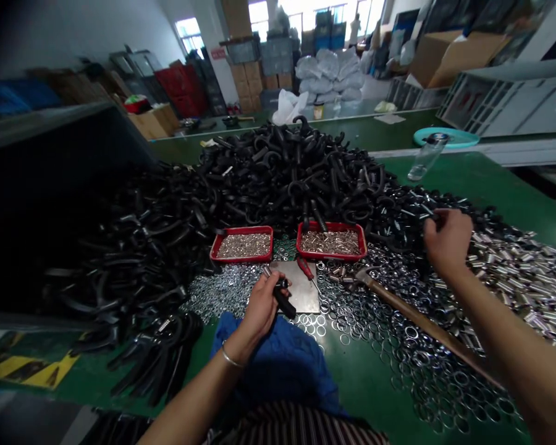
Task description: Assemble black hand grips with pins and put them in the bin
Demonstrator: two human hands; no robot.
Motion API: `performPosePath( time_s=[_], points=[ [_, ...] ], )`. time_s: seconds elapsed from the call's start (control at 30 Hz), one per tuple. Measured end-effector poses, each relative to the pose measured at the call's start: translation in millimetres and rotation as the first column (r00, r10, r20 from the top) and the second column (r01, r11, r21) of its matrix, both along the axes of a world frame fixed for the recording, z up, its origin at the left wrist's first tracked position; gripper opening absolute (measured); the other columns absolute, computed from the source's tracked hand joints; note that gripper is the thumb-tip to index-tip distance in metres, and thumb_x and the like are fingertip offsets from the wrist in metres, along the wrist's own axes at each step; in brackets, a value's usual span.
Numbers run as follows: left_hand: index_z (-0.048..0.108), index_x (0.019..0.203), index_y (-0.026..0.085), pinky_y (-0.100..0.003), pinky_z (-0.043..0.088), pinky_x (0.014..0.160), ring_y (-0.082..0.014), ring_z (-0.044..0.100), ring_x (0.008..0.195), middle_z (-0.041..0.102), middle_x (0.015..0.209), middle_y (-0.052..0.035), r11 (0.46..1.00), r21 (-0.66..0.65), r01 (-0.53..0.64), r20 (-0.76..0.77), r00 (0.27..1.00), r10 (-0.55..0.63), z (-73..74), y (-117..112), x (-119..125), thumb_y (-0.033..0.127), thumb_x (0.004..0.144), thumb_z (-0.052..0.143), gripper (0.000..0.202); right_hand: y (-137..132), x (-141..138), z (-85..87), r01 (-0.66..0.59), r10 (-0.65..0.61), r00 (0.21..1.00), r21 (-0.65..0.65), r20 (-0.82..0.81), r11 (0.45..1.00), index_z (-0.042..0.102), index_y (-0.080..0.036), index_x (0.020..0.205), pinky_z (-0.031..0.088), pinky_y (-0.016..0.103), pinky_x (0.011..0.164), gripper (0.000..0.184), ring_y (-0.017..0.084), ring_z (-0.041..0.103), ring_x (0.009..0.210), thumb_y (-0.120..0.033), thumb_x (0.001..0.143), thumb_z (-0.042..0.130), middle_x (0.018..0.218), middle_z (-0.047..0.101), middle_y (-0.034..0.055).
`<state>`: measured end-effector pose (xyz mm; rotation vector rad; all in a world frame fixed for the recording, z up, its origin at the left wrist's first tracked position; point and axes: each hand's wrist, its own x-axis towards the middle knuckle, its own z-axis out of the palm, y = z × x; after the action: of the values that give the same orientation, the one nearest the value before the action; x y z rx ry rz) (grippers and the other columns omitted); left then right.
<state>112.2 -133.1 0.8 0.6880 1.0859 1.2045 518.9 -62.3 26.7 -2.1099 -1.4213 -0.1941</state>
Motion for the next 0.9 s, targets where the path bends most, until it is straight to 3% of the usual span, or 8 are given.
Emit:
performPosePath(
  time_s=[0.1, 0.17, 0.27, 0.4, 0.47, 0.6, 0.73, 0.9],
  points=[
    [0.057, 0.094, 0.016, -0.022, 0.045, 0.065, -0.0085, 0.057, 0.064, 0.067, 0.084, -0.0031, 1.0, 0.006, -0.008, 0.004, 1.0, 0.008, 0.3, 3, -3, 0.052, 0.085, 0.064, 0.038, -28, -74, 0.8, -0.345, 0.344, 0.939, 0.066, 0.017, 0.936, 0.062, -0.022, 0.121, 0.042, 0.047, 0.099, 0.037, 0.031, 0.055, 0.116, -0.045, 0.096, 0.047, 0.116, 0.065, 0.0171],
    [0.057, 0.094, 0.016, -0.022, 0.045, 0.066, -0.009, 0.058, 0.065, 0.068, 0.084, -0.0031, 1.0, 0.021, -0.004, -0.01, 1.0, 0.004, 0.0, 5, -3, 0.052, 0.086, 0.063, 0.038, -51, -128, 1.1, -0.666, 0.66, 0.738, 0.009, -0.142, 0.746, 0.058, -0.024, 0.124, 0.048, 0.044, 0.094, 0.033, 0.027, 0.062, 0.106, -0.041, 0.096, 0.052, 0.117, 0.065, 0.0124],
    [0.057, 0.095, 0.017, -0.023, 0.046, 0.067, -0.0098, 0.058, 0.066, 0.067, 0.085, -0.0017, 0.999, 0.041, 0.019, -0.071, 0.997, -0.016, 1.1, 5, 0, 0.053, 0.087, 0.06, 0.036, -76, -188, 2.4, -0.787, 0.755, 0.581, 0.028, -0.304, 0.617, 0.055, -0.024, 0.119, 0.054, 0.041, 0.084, 0.026, 0.024, 0.066, 0.095, -0.037, 0.096, 0.056, 0.107, 0.067, 0.0088],
    [0.06, 0.096, 0.019, -0.024, 0.046, 0.069, -0.0124, 0.058, 0.072, 0.064, 0.087, -0.0009, 0.985, 0.109, 0.131, -0.227, 0.968, -0.104, 7.0, 0, 1, 0.051, 0.091, 0.055, 0.033, -86, -215, 1.6, -0.876, 0.852, 0.446, 0.062, -0.275, 0.478, 0.056, -0.023, 0.114, 0.052, 0.044, 0.093, 0.019, 0.025, 0.063, 0.105, -0.03, 0.097, 0.055, 0.111, 0.065, 0.0104],
    [0.061, 0.094, 0.019, -0.025, 0.046, 0.073, -0.014, 0.058, 0.078, 0.063, 0.088, -0.0014, 0.972, 0.151, 0.18, -0.314, 0.941, -0.125, 11.4, -3, 1, 0.049, 0.094, 0.053, 0.031, -87, -218, -0.6, -0.872, 0.848, 0.443, 0.081, -0.29, 0.483, 0.056, -0.022, 0.115, 0.052, 0.043, 0.093, 0.019, 0.025, 0.063, 0.105, -0.029, 0.097, 0.055, 0.11, 0.065, 0.0103],
    [0.061, 0.095, 0.019, -0.026, 0.046, 0.074, -0.0156, 0.057, 0.079, 0.062, 0.087, -0.0017, 0.961, 0.176, 0.214, -0.384, 0.914, -0.134, 21.3, -7, -1, 0.047, 0.096, 0.049, 0.03, -91, -223, -2.3, -0.788, 0.773, 0.526, 0.139, -0.355, 0.6, 0.055, -0.023, 0.113, 0.055, 0.041, 0.083, 0.017, 0.024, 0.066, 0.094, -0.03, 0.097, 0.055, 0.103, 0.067, 0.0088],
    [0.06, 0.096, 0.02, -0.028, 0.045, 0.08, -0.0174, 0.058, 0.085, 0.064, 0.09, -0.0026, 0.942, 0.229, 0.247, -0.469, 0.876, -0.115, 29.1, -8, -2, 0.043, 0.097, 0.05, 0.025, -89, -227, 1.3, -0.877, 0.868, 0.392, 0.16, -0.305, 0.453, 0.06, -0.024, 0.108, 0.05, 0.048, 0.095, 0.014, 0.027, 0.062, 0.107, -0.03, 0.095, 0.058, 0.11, 0.067, 0.0113],
    [0.06, 0.097, 0.021, -0.03, 0.044, 0.083, -0.0188, 0.059, 0.086, 0.066, 0.093, -0.004, 0.917, 0.31, 0.251, -0.561, 0.827, -0.036, 27.5, -4, -4, 0.042, 0.097, 0.049, 0.023, -83, -242, -2.2, -0.837, 0.476, 0.21, 0.095, -0.854, 0.539, 0.055, -0.022, 0.094, 0.054, 0.033, 0.06, 0.035, 0.017, 0.061, 0.061, -0.053, 0.1, 0.04, 0.076, 0.064, 0.0025]
  ],
)
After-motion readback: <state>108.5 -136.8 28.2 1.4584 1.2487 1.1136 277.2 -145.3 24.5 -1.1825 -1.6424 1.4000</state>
